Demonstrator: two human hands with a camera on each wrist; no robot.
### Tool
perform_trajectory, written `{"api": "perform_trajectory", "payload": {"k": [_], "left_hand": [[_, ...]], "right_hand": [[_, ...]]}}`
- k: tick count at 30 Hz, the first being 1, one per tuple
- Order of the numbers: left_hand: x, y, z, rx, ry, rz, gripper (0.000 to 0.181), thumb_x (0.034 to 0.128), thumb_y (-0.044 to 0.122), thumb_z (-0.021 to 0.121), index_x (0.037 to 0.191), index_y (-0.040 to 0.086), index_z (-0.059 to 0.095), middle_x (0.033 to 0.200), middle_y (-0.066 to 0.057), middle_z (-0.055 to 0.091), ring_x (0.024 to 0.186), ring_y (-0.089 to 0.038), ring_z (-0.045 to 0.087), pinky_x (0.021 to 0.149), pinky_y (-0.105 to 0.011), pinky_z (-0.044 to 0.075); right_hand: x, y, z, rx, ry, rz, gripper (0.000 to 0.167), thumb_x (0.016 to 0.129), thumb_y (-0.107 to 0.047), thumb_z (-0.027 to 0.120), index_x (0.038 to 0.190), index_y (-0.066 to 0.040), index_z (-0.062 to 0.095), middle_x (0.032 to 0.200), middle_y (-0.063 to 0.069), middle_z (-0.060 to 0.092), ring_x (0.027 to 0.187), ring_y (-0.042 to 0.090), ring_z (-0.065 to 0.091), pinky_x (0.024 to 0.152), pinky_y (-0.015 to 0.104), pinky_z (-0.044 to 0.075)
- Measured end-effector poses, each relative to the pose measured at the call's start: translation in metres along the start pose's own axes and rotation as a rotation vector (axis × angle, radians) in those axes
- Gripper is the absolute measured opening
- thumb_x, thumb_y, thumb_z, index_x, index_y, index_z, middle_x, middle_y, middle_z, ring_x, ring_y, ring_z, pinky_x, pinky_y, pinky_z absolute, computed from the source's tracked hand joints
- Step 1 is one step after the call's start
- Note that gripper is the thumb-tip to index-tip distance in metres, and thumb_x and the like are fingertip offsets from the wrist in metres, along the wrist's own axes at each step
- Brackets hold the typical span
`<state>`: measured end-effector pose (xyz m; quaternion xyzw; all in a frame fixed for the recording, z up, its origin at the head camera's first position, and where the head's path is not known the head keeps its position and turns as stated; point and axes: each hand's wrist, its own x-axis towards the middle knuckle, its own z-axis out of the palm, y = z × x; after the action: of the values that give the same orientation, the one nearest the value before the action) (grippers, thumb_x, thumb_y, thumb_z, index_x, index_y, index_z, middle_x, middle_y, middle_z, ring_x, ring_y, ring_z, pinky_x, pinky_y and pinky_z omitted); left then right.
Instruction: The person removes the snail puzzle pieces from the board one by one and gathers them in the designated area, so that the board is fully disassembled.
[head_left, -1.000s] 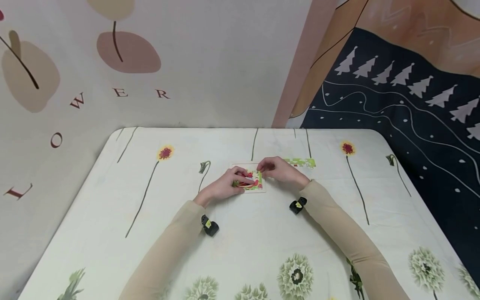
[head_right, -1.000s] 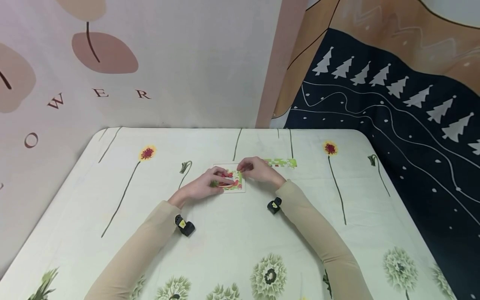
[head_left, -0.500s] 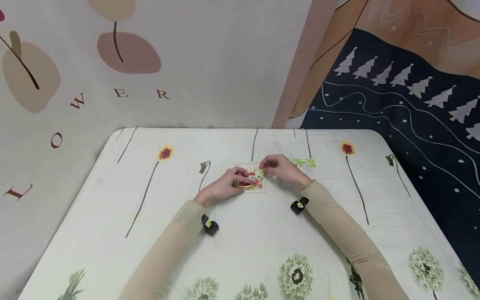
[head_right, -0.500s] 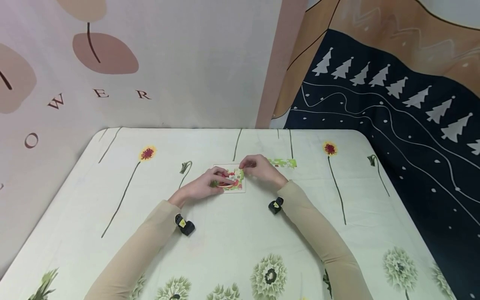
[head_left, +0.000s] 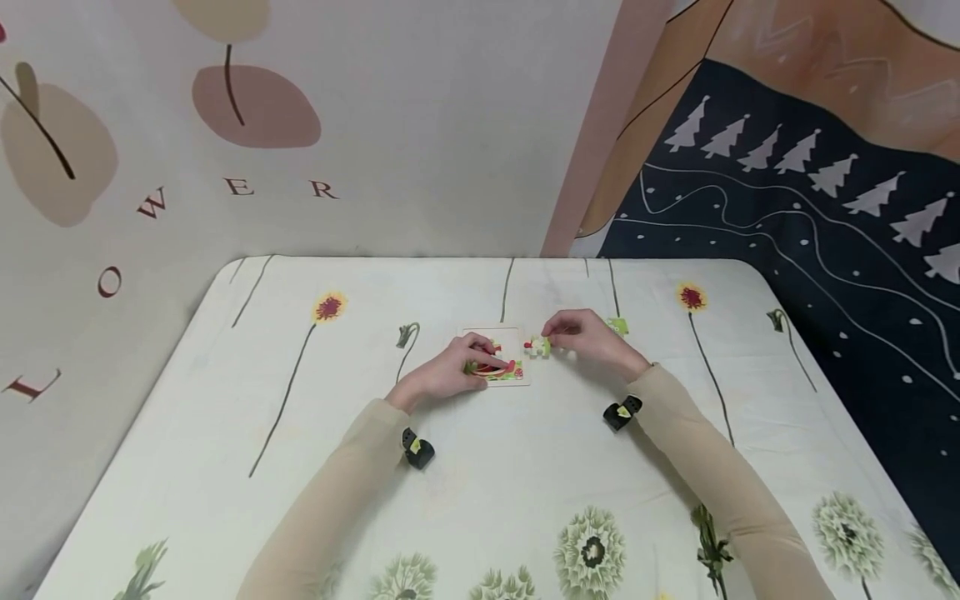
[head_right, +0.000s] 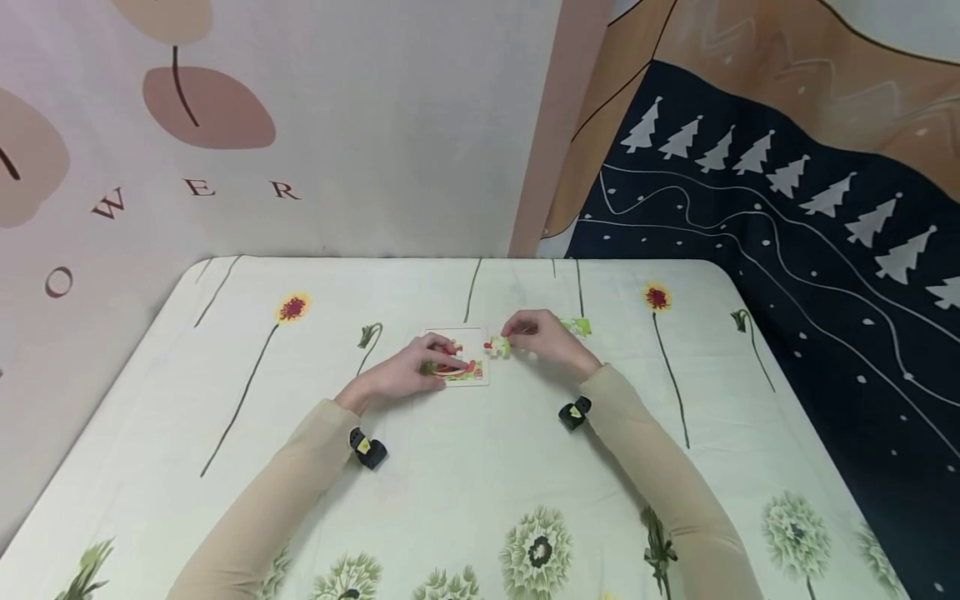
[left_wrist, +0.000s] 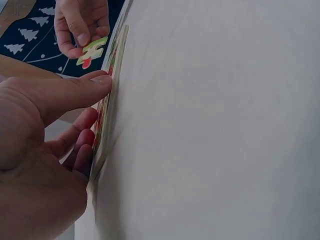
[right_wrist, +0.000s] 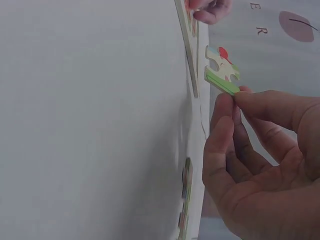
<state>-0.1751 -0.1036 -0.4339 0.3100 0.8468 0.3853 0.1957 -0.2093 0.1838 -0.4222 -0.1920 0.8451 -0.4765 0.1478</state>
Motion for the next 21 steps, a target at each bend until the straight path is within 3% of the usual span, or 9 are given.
{"api": "perform_trajectory", "payload": {"k": [5, 12, 21], "left_hand": [[0.001, -0.001, 0.001, -0.012, -0.003, 0.004, 0.041, 0.0925, -0.003, 0.069, 0.133, 0.003, 0.069, 0.143, -0.020, 0.045, 0.137, -0.039, 0.036, 0.113, -0.053, 0.032], [0.002, -0.002, 0.001, -0.036, -0.015, -0.013, 0.041, 0.0924, -0.003, 0.070, 0.133, 0.004, 0.070, 0.144, -0.020, 0.045, 0.138, -0.039, 0.035, 0.115, -0.053, 0.031], [0.002, -0.002, -0.001, -0.025, -0.015, -0.005, 0.041, 0.0923, -0.001, 0.071, 0.133, 0.004, 0.070, 0.144, -0.019, 0.046, 0.138, -0.039, 0.036, 0.115, -0.053, 0.032]], "right_hand": [[-0.008, 0.005, -0.010, -0.038, 0.018, 0.016, 0.014, 0.098, 0.000, 0.063, 0.108, 0.007, 0.070, 0.101, 0.016, 0.071, 0.087, 0.018, 0.061, 0.082, 0.027, 0.047], [-0.019, 0.010, -0.023, -0.067, 0.020, 0.072, 0.016, 0.100, -0.002, 0.063, 0.111, 0.006, 0.071, 0.127, 0.025, 0.067, 0.118, 0.036, 0.061, 0.094, 0.035, 0.045], [-0.027, 0.013, -0.039, -0.112, 0.043, 0.108, 0.017, 0.100, -0.003, 0.064, 0.113, 0.004, 0.071, 0.114, 0.020, 0.070, 0.098, 0.023, 0.059, 0.086, 0.031, 0.044]]}}
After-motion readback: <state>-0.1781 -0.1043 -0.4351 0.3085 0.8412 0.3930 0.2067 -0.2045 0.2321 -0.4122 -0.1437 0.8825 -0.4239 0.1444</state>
